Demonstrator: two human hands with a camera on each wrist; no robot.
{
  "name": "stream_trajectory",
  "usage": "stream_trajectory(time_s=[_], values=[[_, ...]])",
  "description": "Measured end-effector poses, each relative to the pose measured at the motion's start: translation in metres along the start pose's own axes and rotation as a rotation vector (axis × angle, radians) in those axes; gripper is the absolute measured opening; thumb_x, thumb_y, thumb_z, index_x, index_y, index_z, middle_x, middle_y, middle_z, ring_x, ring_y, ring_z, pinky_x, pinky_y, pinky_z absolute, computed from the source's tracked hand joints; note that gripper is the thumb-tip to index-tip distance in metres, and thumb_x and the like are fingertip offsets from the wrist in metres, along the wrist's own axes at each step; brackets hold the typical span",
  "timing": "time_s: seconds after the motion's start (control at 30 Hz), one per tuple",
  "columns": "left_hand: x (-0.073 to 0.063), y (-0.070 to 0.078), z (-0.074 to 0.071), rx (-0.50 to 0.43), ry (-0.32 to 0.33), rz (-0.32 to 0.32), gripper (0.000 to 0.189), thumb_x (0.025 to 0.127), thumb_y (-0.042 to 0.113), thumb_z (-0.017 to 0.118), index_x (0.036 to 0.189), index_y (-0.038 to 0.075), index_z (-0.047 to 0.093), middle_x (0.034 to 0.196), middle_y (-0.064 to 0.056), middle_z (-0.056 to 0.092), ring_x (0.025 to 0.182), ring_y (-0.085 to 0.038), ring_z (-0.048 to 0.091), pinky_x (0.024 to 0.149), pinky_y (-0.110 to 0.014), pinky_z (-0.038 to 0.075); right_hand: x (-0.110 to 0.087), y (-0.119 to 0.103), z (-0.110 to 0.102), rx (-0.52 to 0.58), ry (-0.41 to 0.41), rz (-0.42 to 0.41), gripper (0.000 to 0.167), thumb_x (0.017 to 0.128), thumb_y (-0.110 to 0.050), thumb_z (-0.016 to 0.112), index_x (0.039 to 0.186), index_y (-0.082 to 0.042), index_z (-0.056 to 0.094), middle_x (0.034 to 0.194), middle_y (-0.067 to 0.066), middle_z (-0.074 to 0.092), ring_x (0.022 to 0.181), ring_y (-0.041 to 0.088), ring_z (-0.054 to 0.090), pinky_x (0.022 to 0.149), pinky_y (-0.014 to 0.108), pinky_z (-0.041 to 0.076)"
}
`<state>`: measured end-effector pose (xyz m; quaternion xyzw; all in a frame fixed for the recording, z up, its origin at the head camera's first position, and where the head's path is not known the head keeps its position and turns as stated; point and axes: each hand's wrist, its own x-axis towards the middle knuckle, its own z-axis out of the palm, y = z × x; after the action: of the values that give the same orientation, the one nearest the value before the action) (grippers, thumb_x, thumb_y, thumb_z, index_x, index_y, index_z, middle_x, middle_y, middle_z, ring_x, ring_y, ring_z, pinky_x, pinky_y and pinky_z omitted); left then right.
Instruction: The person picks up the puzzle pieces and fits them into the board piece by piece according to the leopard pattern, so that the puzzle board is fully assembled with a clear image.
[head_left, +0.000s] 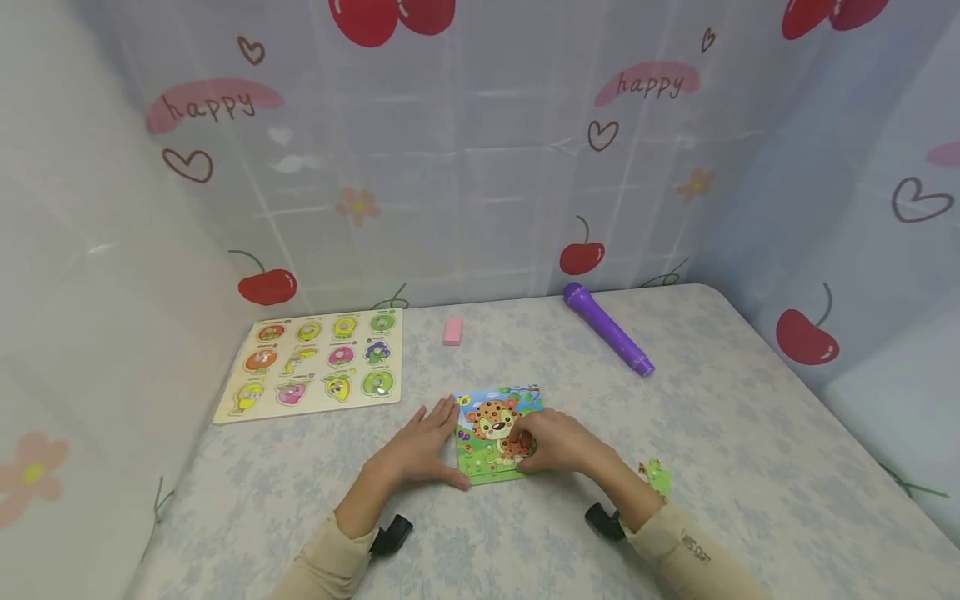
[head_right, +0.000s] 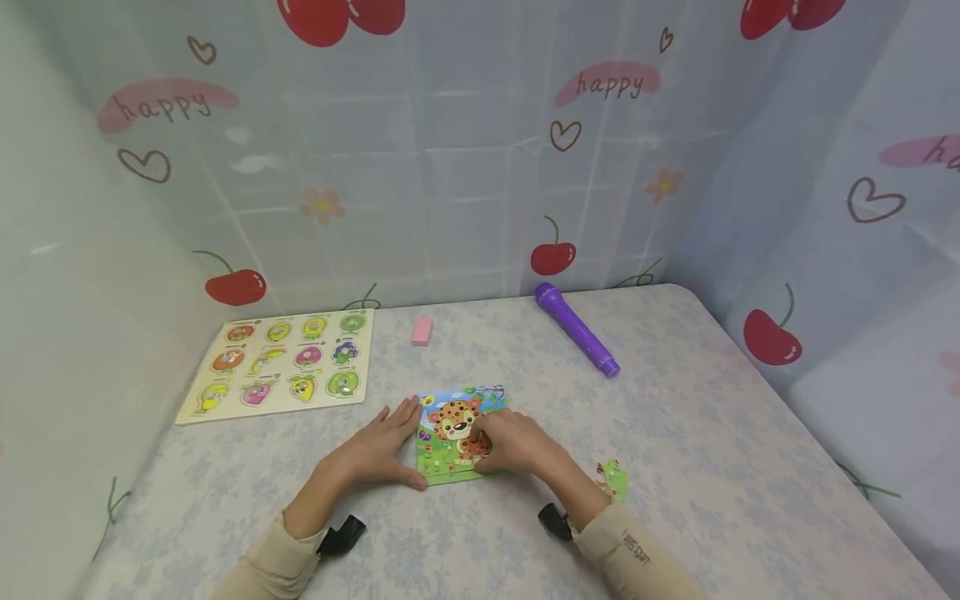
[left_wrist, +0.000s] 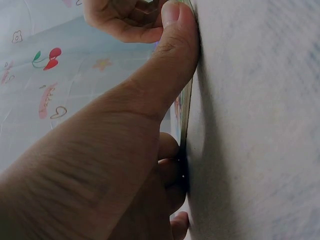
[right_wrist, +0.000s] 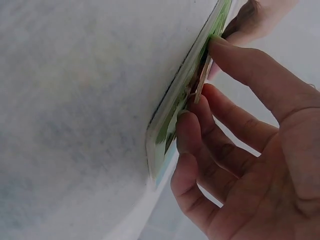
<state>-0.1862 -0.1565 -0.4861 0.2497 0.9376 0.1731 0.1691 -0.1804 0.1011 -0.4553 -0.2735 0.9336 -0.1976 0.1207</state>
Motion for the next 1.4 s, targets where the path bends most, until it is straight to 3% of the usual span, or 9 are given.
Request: stream_trajectory(time_s=[0.57,0.97,1.23,1.4], values=[[0.0,0.001,-0.002,-0.007,0.012,-0.001,0.125,0.067,0.066,0.077,0.155,0.002,0.016,0.165,-0.012,0.008,0.154,-0.025,0.007,0.126,-0.05,0.007,0.0,0.003,0.0,0.078,0.005,-0.002,0.026,0.078,-0.02,0.081,0.101,-0.011,0.075,0.092,-0.004,0.072,0.079,0.008,0.06,0.067,0.028,0.051],[0.0,0.002,-0.003,-0.019,-0.002,-0.003,0.124,0.067,0.065,0.077,0.155,0.002,0.016,0.165,-0.012,0.007,0.154,-0.025,0.006,0.126,-0.05,0.006,-0.002,0.003,0.0,0.079,0.02,0.007,0.028,0.077,-0.024,0.082,0.101,-0.012,0.075,0.095,-0.004,0.072,0.081,0.008,0.06,0.071,0.031,0.052],[0.002,0.0,-0.001,-0.026,-0.007,0.011,0.126,0.068,0.067,0.075,0.156,0.001,0.013,0.165,-0.012,0.004,0.154,-0.024,0.004,0.126,-0.049,0.006,-0.016,0.011,-0.007,0.073,0.039,0.019,0.032,0.078,-0.026,0.082,0.104,-0.011,0.073,0.097,-0.001,0.071,0.083,0.012,0.062,0.069,0.029,0.052],[0.001,0.0,0.0,-0.053,-0.02,0.006,0.124,0.068,0.063,0.076,0.155,0.001,0.012,0.165,-0.012,0.002,0.154,-0.024,0.002,0.126,-0.048,0.005,-0.033,0.021,-0.014,0.065,0.055,0.051,0.037,0.077,-0.025,0.082,0.109,-0.008,0.072,0.096,0.0,0.069,0.074,0.007,0.056,0.063,0.024,0.047]])
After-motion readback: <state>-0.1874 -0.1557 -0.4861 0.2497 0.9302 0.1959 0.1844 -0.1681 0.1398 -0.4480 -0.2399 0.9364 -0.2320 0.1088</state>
